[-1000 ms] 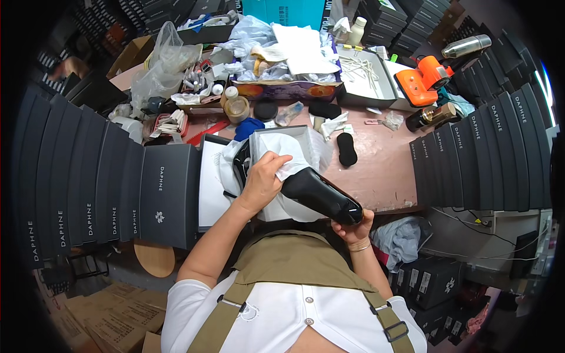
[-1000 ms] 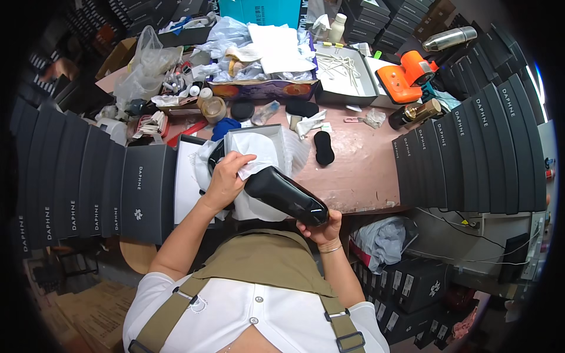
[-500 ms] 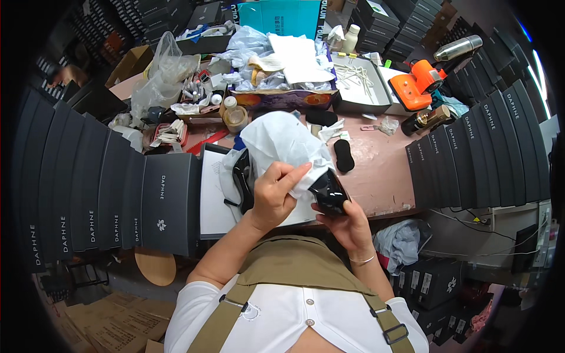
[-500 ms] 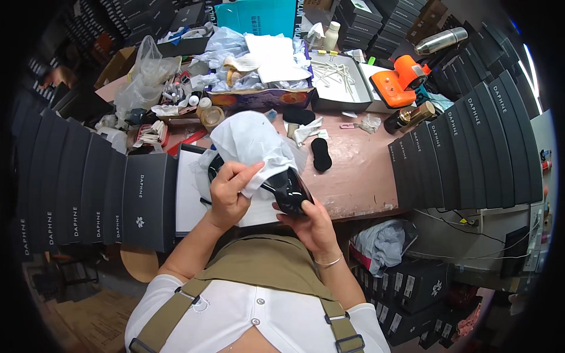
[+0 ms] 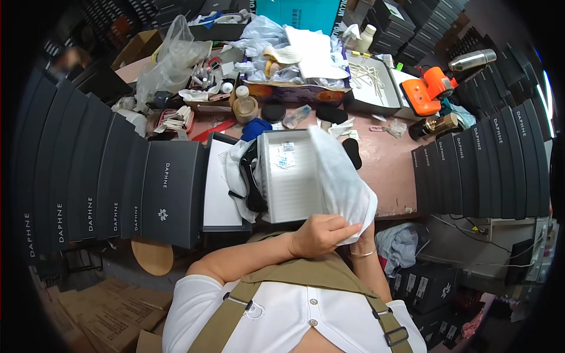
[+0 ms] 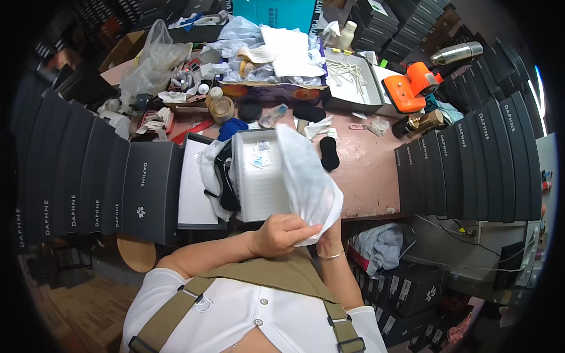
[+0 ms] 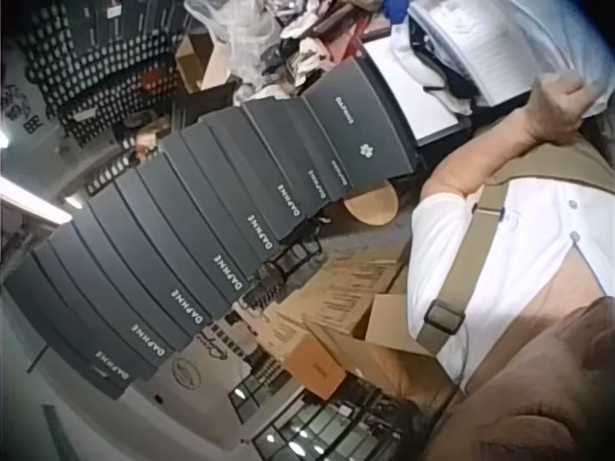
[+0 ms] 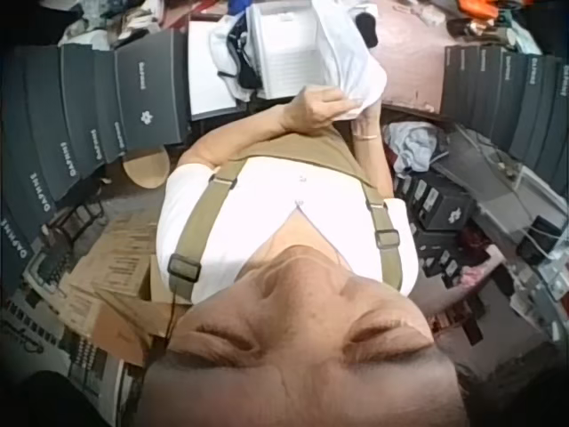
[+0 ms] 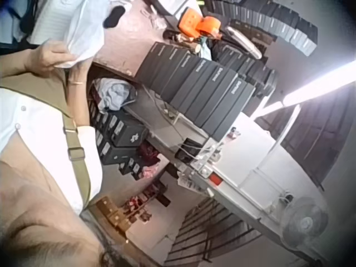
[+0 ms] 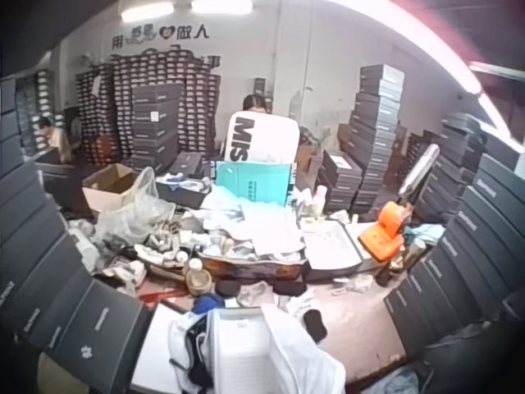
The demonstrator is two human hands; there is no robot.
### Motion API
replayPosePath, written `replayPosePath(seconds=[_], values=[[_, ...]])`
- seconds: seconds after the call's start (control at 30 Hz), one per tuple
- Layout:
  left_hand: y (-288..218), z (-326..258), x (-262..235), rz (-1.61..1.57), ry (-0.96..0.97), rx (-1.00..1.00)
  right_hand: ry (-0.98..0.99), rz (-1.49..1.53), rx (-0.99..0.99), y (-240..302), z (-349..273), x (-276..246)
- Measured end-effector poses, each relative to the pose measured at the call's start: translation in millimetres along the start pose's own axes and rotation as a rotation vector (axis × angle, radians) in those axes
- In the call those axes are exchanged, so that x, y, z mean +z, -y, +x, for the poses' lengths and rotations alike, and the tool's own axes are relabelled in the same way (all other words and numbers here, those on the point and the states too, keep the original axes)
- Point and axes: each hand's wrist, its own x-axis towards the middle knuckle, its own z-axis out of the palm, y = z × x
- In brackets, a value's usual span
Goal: The person is cleaning and inspecting black high-heeled shoes using a cloth and cotton swab before boxing them.
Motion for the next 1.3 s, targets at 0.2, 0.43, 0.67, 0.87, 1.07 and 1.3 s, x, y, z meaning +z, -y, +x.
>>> replayPosePath(seconds=[0.2, 0.43, 0.67, 0.87, 1.07, 1.3], values=[[2.3, -13.0, -9.2, 0.085, 0.307, -0.068, 0.032, -0.872, -0.196, -29.9, 27.8, -21.4], [18.6, -69.7, -60.4, -1.037, -0.613, -1.212, 0.442, -1.577, -0.418, -55.7, 30.7, 37.3], [63.7, -77.6, -123.0, -0.536, -1.159, -1.012, 0.174, -1.44, -0.64, -15.7, 32.4, 13.1], [49.3, -55.7, -47.0, 0.212, -0.479, -0.838, 0.282, -0.545, -0.15, -25.5, 51.3, 64.7], [80.4, -103.1, -44.7, 0.285, -0.159, -0.862, 0.244, -0.65, 0.028, -53.4, 94.1, 11.1], [126.5, -176.8, -84.0, 0.496, -0.264, -1.257, 0.362, -1.9, -0.338, -131.5, 116.6, -50.6]])
